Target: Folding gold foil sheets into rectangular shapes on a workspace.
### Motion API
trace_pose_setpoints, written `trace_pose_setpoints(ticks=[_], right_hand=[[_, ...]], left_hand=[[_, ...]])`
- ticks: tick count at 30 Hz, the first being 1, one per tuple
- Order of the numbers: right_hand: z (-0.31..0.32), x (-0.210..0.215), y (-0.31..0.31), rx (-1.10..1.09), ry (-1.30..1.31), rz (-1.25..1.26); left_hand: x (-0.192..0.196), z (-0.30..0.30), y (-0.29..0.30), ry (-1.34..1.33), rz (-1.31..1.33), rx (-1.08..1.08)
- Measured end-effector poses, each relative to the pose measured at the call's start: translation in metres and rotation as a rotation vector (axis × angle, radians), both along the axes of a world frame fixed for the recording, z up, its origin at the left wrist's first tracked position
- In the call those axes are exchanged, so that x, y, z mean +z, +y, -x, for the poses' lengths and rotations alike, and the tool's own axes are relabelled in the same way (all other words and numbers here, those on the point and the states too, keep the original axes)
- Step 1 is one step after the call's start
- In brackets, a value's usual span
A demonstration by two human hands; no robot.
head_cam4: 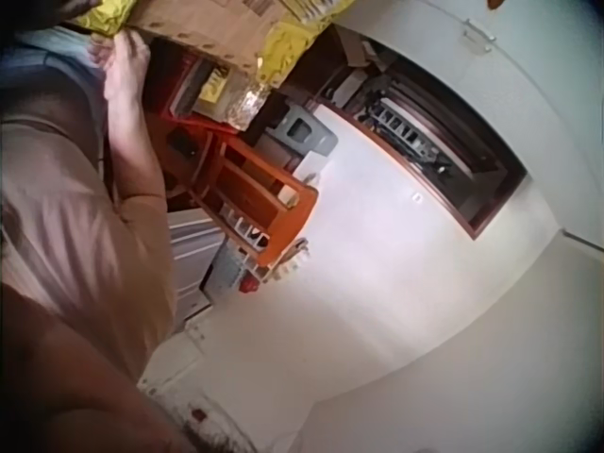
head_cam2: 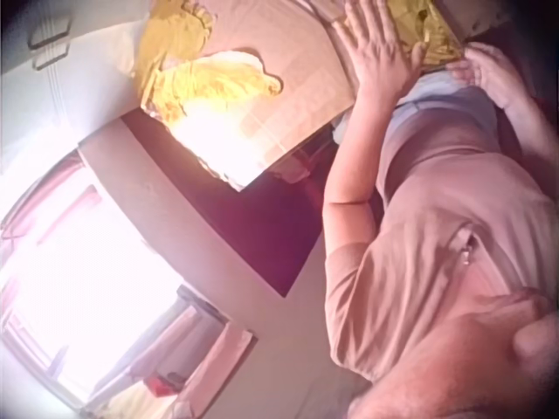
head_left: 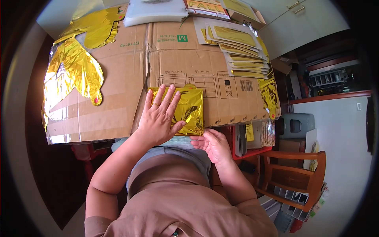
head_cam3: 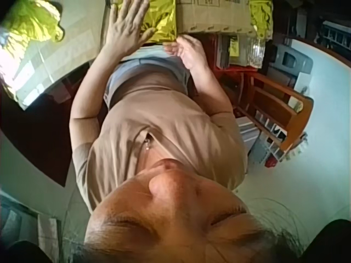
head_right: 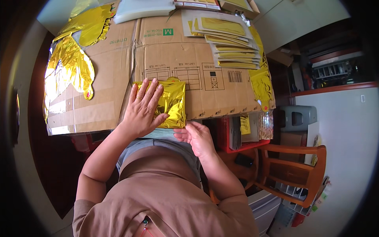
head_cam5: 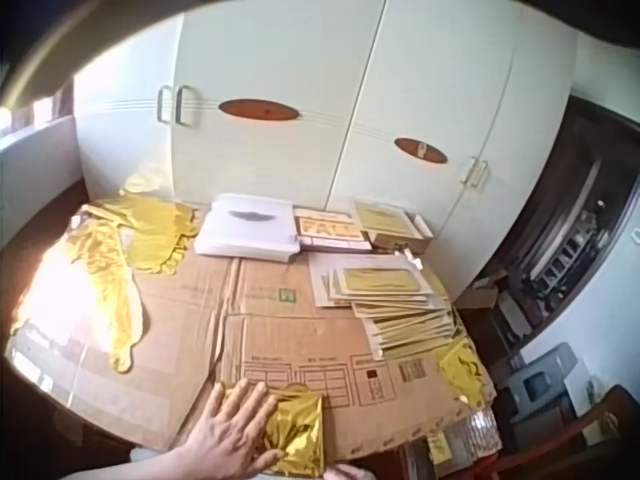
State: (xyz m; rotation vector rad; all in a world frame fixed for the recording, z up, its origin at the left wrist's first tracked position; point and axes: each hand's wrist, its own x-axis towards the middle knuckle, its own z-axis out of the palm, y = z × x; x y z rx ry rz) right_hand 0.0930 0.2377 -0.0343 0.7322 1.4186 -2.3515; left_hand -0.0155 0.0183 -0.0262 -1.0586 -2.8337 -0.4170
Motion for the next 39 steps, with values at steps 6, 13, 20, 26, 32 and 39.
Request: trace_pose_setpoints(ticks=[6,13,20,26,32,39], right_hand=[[0.005,-0.003,0.003,0.027,0.018,-0.061],[0.006,-0.002,0.004,0.018,0.013,-0.07],[0.012,0.012,0.006,0.135,-0.011,-0.033],[0.013,0.012,0.014,0.162,-0.053,0.065],[0.012,0.007,0.009,0.159,0.002,-0.013],[0.014,0.006,0.008,0.131,-0.009,-0.027]], left_hand=[[-0.001,0.0,0.001,-0.007,0.003,0.008],[0.001,0.001,0.002,-0.005,0.003,0.008],[0.003,0.001,0.002,-0.009,0.012,0.007],[0.002,0.001,0.002,-0.013,0.01,0.008],[0.001,0.001,0.002,0.0,0.012,0.007],[0.002,0.001,0.003,0.002,0.019,0.007]])
